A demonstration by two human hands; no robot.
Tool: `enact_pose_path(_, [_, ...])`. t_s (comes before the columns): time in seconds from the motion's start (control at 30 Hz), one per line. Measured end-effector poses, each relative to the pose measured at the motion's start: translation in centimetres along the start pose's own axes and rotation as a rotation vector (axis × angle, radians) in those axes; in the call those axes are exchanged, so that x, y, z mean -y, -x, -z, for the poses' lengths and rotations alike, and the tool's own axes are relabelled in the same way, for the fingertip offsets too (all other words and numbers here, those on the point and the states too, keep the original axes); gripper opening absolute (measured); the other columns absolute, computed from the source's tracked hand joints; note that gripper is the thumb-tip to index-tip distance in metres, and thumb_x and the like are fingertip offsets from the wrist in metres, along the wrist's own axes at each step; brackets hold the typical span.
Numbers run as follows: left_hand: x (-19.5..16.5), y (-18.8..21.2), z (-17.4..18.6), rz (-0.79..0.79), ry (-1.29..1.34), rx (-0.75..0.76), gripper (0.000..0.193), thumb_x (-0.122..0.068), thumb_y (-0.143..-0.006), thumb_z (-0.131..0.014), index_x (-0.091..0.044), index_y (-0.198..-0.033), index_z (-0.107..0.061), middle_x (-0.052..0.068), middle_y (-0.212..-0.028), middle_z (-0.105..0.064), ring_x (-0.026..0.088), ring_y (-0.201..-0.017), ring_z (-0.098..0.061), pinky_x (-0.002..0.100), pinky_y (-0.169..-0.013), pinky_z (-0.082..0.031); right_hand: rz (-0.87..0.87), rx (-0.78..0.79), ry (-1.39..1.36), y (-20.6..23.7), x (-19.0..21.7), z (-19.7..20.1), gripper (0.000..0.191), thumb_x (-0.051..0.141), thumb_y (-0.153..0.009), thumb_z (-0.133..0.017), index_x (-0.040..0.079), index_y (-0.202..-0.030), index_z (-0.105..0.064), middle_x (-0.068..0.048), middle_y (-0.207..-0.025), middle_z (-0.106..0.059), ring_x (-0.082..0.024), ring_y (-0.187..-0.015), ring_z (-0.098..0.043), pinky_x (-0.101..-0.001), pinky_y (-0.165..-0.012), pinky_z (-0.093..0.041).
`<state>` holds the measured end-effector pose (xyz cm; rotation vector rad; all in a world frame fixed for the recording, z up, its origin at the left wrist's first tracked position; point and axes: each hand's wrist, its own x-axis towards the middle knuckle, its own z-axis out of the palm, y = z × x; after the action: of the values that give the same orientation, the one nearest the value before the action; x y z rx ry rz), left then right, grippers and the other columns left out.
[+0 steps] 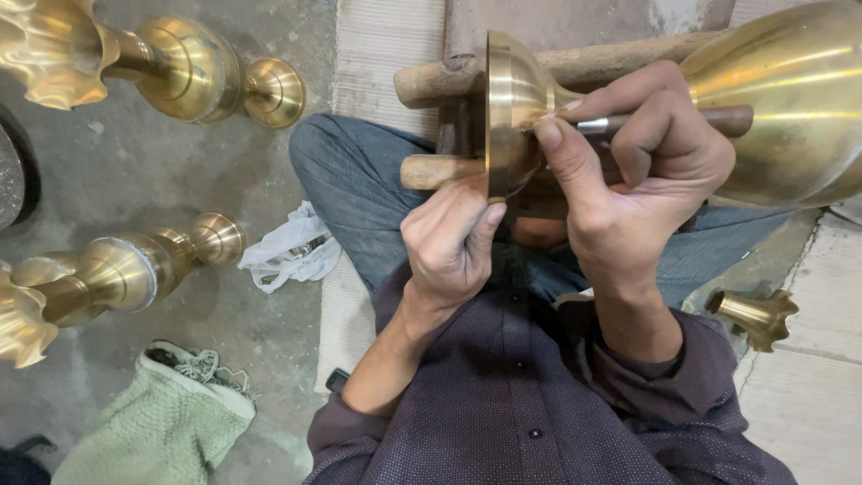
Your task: The person sits on the floor with a brass vase clamped in a wooden hand vise and uses a small metal hand tool to scrape and smooth the seams and edges of the brass piece. They rotate and reposition the vase repeatedly to work different areas, then unclamp it and handle the finished piece.
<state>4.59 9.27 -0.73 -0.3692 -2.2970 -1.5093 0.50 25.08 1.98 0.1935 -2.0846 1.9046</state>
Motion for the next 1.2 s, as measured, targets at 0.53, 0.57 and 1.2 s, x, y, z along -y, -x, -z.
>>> enact_pose_path(0.53, [-1.3, -0.6, 0.1, 0.081, -0.03, -0.014, 0.018, -0.003, -0.102, -0.068, 0.002, -0.086, -0.06, 0.012, -0.074, -0.056, 0.027, -0.064, -0.058, 0.034, -0.055, -0.045, 0.021, 0.032, 0.015, -0.1, 0.5, 0.0, 0.057, -0.006, -0.097, -0.084, 0.011, -0.072, -0.036, -0.009, -0.098, -0.066, -0.004, -0.073, -0.053, -0.0189, -0.065, -0.038])
enact_pose_path(0.57, [-1.4, -0.7, 0.1, 0.093, -0.022, -0.022, 0.017, -0.003, -0.102, -0.067, 0.002, -0.087, -0.06, 0.012, -0.074, -0.057, 0.026, -0.063, -0.059, 0.033, -0.055, -0.045, 0.019, 0.03, 0.015, -0.1, 0.6, 0.0, 0.057, -0.005, -0.097, -0.085, 0.011, -0.071, -0.036, -0.009, -0.097, -0.066, -0.004, -0.072, -0.052, -0.0188, -0.065, -0.038])
enact_pose_path(1.2, [-3.6, -2.4, 0.3, 0.259, -0.023, -0.039, 0.017, -0.008, -0.107, -0.065, 0.001, -0.093, -0.062, 0.012, -0.074, -0.058, 0.023, -0.056, -0.062, 0.03, -0.055, -0.045, -0.011, 0.002, -0.016, -0.2, 0.4, 0.0, 0.056, -0.002, -0.092, -0.084, 0.012, -0.065, -0.036, -0.009, -0.096, -0.066, -0.002, -0.062, -0.047, -0.0177, -0.056, -0.035])
